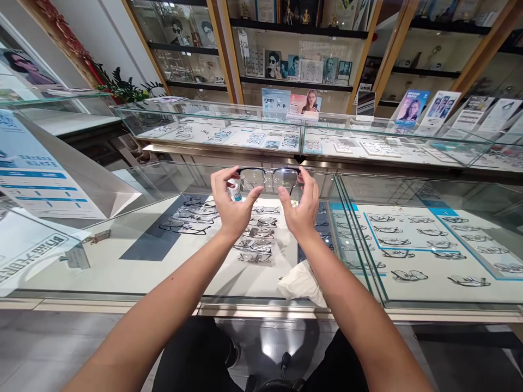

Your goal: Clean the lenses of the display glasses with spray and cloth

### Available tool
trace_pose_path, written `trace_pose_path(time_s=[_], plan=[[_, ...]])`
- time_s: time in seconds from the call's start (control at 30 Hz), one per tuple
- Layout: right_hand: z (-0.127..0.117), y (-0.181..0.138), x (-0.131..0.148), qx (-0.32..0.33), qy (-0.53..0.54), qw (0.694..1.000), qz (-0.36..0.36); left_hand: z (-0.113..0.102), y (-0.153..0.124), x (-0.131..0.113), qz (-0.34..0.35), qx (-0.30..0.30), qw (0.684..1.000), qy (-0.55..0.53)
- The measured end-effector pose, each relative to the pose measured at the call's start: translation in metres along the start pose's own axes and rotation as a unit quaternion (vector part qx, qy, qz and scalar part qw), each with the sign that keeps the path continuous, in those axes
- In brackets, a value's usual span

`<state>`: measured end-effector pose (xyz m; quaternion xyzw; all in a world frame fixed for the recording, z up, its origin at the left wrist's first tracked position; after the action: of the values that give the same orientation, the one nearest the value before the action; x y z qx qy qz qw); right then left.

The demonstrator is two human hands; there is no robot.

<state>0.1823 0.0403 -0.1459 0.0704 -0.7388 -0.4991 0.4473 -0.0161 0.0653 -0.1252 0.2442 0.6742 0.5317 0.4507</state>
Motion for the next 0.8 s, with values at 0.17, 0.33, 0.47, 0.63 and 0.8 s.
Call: trace_pose_path(time_s=[0.17,0.33,0.47,0.63,0.8], plan=[[-0.0002,-0.0001,-0.0013,0.003,-0.008,1.000,-0.004,0.0004,0.0001,-0.0007,0.006,-0.003,1.000,0.008],[0.0001,-0.0002,-0.0010,0.011,-0.006,1.000,-0.001,0.0006,-0.0002,-0.0011,0.011,-0.010,1.000,0.004],[0.0006,-0.0005,0.0003,0.011,-0.012,1.000,-0.002,0.0010,-0.0008,-0.0005,0.005,-0.006,1.000,0.001],[0.0007,-0.0012,-0.0006,0.011,-0.014,1.000,-0.002,0.0013,-0.0012,-0.0005,0.003,-0.003,1.000,-0.008],[0.0013,-0.0016,-0.0018,0.014,-0.010,1.000,0.005,0.0008,-0.0010,-0.0017,0.020,-0.012,1.000,-0.008]])
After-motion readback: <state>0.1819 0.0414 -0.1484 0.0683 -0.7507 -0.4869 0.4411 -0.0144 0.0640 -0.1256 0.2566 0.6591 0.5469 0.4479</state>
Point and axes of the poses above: each hand's wrist, its own y-axis towards the middle knuckle, its own z-axis out of the palm, x = y × z, the point moved 4 cm from there along y, towards the middle knuckle, and after that the axes turned 8 degrees about z, right-handed, at the moved point
